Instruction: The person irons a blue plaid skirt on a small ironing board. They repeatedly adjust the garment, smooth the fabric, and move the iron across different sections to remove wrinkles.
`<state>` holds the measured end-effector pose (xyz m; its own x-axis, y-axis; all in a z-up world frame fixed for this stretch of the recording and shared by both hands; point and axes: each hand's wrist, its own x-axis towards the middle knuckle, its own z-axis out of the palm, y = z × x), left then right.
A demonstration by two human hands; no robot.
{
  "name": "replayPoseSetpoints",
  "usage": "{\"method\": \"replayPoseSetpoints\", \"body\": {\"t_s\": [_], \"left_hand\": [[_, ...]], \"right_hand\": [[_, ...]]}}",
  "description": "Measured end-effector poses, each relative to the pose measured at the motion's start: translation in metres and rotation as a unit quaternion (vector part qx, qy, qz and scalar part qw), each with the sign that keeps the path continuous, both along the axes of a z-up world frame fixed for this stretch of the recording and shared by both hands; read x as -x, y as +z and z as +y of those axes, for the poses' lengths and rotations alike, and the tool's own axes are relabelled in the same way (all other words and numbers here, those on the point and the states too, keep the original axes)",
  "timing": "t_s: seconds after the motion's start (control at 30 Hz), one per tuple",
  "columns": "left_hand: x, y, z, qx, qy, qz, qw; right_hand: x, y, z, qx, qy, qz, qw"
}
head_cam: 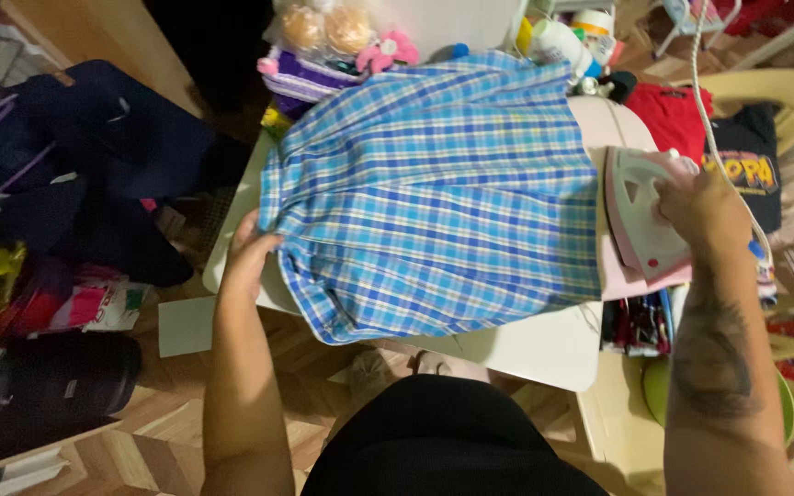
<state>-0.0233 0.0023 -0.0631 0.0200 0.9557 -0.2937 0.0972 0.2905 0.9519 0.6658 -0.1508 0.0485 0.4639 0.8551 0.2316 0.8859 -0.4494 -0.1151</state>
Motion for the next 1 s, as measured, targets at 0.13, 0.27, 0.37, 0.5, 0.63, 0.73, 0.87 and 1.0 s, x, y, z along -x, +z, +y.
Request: {"method": "replayPoseSetpoints", "body": {"t_s": [0.13,0.27,0.37,0.5,0.63,0.73,0.87,1.0], "left_hand": [[-0.002,-0.001,-0.007,0.023,0.031,-0.037,0.999],[-0.002,-0.007,-0.006,-0.082,0.044,-0.059,0.994],[0.002,-0.018,-0.006,-0.068,0.068,-0.107,0.99],[0.003,-0.027,-0.001,-0.062,0.095,-0.158,0.981],[-0.001,-0.023,0.009,-0.106,0.11,-0.187,0.97],[0.001,-0.014,0.01,-0.138,0.131,-0.106,0.976],[-0.013,0.006,0.006,-0.13,0.136,0.193,0.963],[-0.057,0.036,-0.019,-0.243,0.147,0.462,0.841]], "right_hand": [[0.003,0.021,0.01,0.072,0.057,0.09,0.992],[0.067,0.08,-0.031,0.038,-0.044,0.177,0.982],[0.138,0.099,-0.048,0.052,-0.006,0.222,0.974],[0.249,0.113,-0.018,0.143,0.106,0.32,0.931],[0.357,0.09,0.033,0.214,0.196,0.259,0.921],[0.348,0.075,0.031,0.257,0.171,0.282,0.908],[0.257,0.078,-0.012,0.241,0.148,0.336,0.898],[0.234,0.08,-0.035,0.225,0.081,0.375,0.896]]}}
